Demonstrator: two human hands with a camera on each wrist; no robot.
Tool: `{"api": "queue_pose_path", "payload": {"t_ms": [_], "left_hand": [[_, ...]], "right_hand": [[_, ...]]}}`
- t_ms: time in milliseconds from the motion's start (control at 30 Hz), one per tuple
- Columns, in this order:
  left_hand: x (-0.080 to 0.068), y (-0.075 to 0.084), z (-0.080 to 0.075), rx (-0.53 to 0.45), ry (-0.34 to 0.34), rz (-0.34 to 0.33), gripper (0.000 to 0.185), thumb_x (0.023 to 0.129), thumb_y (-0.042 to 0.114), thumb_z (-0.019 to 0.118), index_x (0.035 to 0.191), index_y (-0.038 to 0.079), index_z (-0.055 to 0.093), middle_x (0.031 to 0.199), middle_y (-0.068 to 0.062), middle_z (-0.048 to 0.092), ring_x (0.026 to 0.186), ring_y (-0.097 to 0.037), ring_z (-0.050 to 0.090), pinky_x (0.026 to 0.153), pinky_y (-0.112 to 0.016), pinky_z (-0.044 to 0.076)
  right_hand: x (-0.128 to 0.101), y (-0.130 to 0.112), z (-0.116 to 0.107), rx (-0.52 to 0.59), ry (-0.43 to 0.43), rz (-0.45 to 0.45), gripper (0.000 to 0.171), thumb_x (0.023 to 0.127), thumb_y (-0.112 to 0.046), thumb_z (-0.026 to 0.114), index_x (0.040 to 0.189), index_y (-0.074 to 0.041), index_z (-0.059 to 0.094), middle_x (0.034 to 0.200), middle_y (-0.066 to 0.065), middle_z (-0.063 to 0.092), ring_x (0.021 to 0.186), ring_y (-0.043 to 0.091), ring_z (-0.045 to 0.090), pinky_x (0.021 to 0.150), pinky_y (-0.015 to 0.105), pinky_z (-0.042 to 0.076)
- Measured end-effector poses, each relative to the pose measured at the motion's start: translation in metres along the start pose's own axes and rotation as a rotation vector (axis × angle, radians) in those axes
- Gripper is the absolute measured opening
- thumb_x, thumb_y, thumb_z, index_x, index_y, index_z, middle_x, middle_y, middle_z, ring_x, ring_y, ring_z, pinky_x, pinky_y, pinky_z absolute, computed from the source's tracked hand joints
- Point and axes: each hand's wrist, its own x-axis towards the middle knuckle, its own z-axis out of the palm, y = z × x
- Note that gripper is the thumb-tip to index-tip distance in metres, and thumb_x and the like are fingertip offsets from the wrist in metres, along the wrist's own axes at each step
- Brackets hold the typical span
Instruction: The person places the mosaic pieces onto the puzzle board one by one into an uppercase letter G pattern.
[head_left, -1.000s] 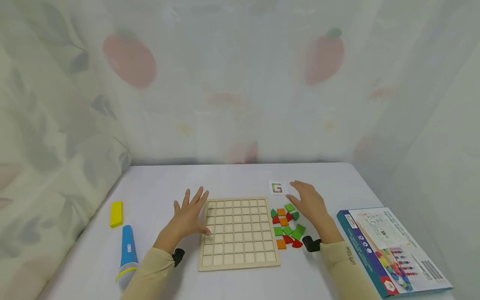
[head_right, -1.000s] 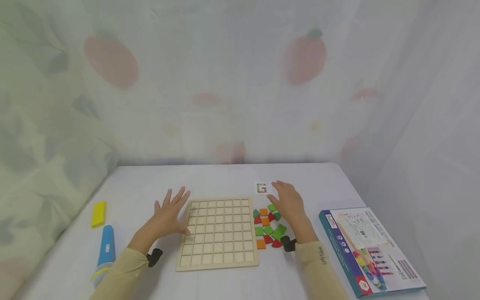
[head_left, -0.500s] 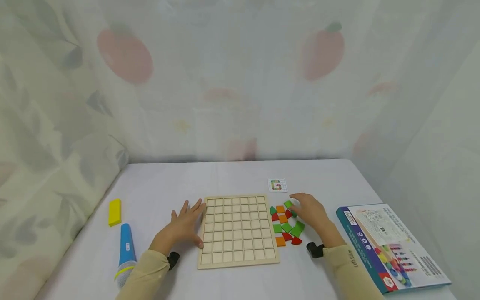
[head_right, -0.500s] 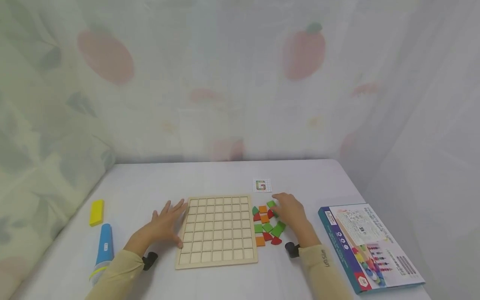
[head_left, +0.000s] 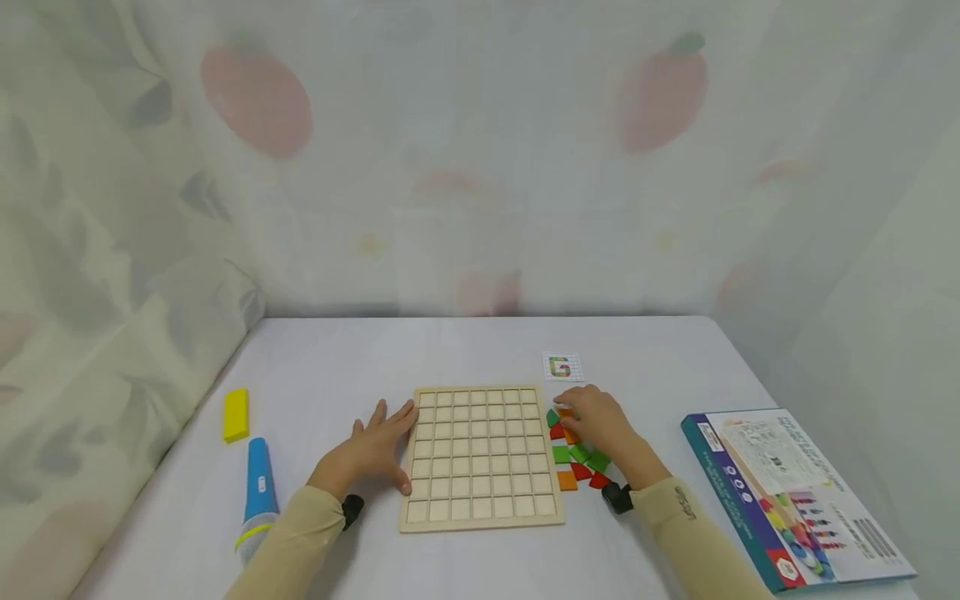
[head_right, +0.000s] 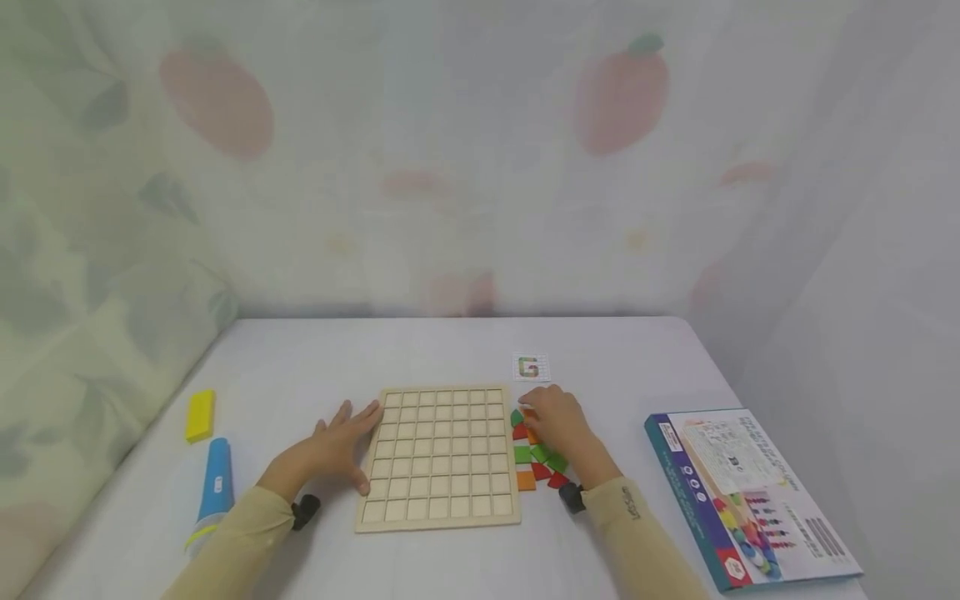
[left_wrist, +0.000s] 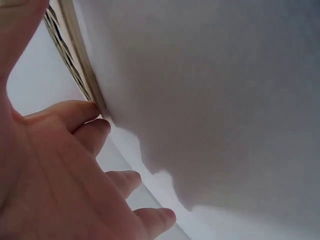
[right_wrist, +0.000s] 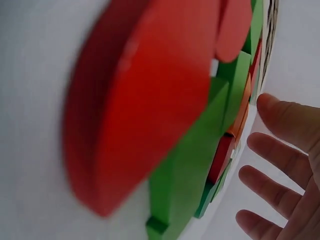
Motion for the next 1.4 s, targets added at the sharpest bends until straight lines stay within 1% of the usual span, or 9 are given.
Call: {"api": "queue_pose_path", "payload": {"t_ms": [100,333,433,567,733,900,1100,1267,1400], "left_hand": [[0.0,0.002,-0.002,0.0,-0.013,0.001,0.128,0.037,0.044,0.082,0.143,0.016,0.017,0.15,-0.001,0.008,0.133,-0.041,-0.007,0.094,-0.07,0.001],[0.0,0.003,-0.003,0.023,-0.023,0.008,0.128,0.038,0.044,0.082,0.143,0.014,0.017,0.15,-0.004,0.009,0.133,-0.043,-0.003,0.093,-0.071,0.003],[0.001,0.004,-0.003,0.033,-0.025,-0.001,0.128,0.038,0.045,0.082,0.143,0.014,0.017,0.15,-0.003,0.009,0.133,-0.042,-0.002,0.094,-0.07,0.004],[0.002,0.008,-0.003,0.036,-0.029,-0.014,0.128,0.037,0.043,0.083,0.143,0.015,0.016,0.15,-0.002,0.009,0.133,-0.04,-0.002,0.095,-0.069,0.004],[0.003,0.011,-0.005,0.024,-0.039,-0.031,0.13,0.037,0.04,0.084,0.144,0.015,0.014,0.15,-0.004,0.008,0.134,-0.04,-0.002,0.095,-0.069,0.003],[0.002,0.011,-0.005,0.007,-0.037,-0.035,0.131,0.036,0.039,0.084,0.144,0.015,0.014,0.15,-0.004,0.007,0.133,-0.041,-0.002,0.094,-0.07,0.002],[0.003,0.01,-0.005,0.005,-0.043,-0.032,0.131,0.036,0.041,0.084,0.144,0.015,0.013,0.15,-0.004,0.007,0.133,-0.041,-0.001,0.094,-0.07,0.002],[0.002,0.009,-0.004,0.01,-0.03,-0.029,0.131,0.036,0.041,0.084,0.144,0.014,0.014,0.15,-0.004,0.008,0.133,-0.041,0.0,0.094,-0.07,0.003],[0.002,0.01,-0.004,0.0,-0.027,-0.022,0.13,0.037,0.04,0.084,0.144,0.014,0.015,0.15,-0.004,0.008,0.133,-0.041,-0.001,0.093,-0.07,0.003]], "right_hand": [[0.003,-0.002,0.001,-0.029,0.021,-0.057,0.031,0.075,-0.022,0.07,0.105,-0.015,0.066,0.104,-0.001,0.065,0.093,0.019,0.055,0.079,0.035,0.047],[0.008,-0.006,0.002,0.013,0.027,-0.145,0.022,0.076,-0.007,0.067,0.096,-0.017,0.069,0.096,-0.006,0.066,0.081,0.011,0.052,0.072,0.028,0.046],[0.01,-0.006,0.003,0.002,0.028,-0.183,0.022,0.076,-0.004,0.065,0.093,-0.018,0.07,0.092,-0.007,0.066,0.078,0.01,0.053,0.07,0.027,0.046],[0.01,-0.005,0.002,-0.035,0.025,-0.203,0.022,0.075,-0.005,0.066,0.092,-0.019,0.07,0.09,-0.008,0.066,0.076,0.009,0.054,0.07,0.026,0.046],[0.01,-0.006,-0.002,-0.073,-0.017,-0.209,0.022,0.075,-0.01,0.068,0.095,-0.02,0.069,0.093,-0.008,0.065,0.076,0.01,0.052,0.07,0.027,0.045],[0.011,-0.006,-0.003,-0.126,-0.04,-0.221,0.019,0.075,-0.014,0.07,0.093,-0.02,0.067,0.089,-0.009,0.064,0.076,0.01,0.049,0.071,0.028,0.044],[0.015,-0.005,-0.006,-0.094,0.024,-0.223,0.019,0.072,-0.014,0.07,0.091,-0.018,0.067,0.086,-0.008,0.063,0.074,0.009,0.048,0.068,0.027,0.045],[0.024,-0.016,-0.008,-0.075,0.09,-0.307,0.018,0.072,-0.017,0.072,0.089,-0.016,0.067,0.087,-0.006,0.063,0.076,0.01,0.052,0.066,0.026,0.047],[0.031,-0.034,-0.01,-0.044,0.105,-0.367,0.02,0.071,-0.017,0.074,0.089,-0.014,0.067,0.085,-0.004,0.063,0.074,0.012,0.052,0.063,0.025,0.046]]}}
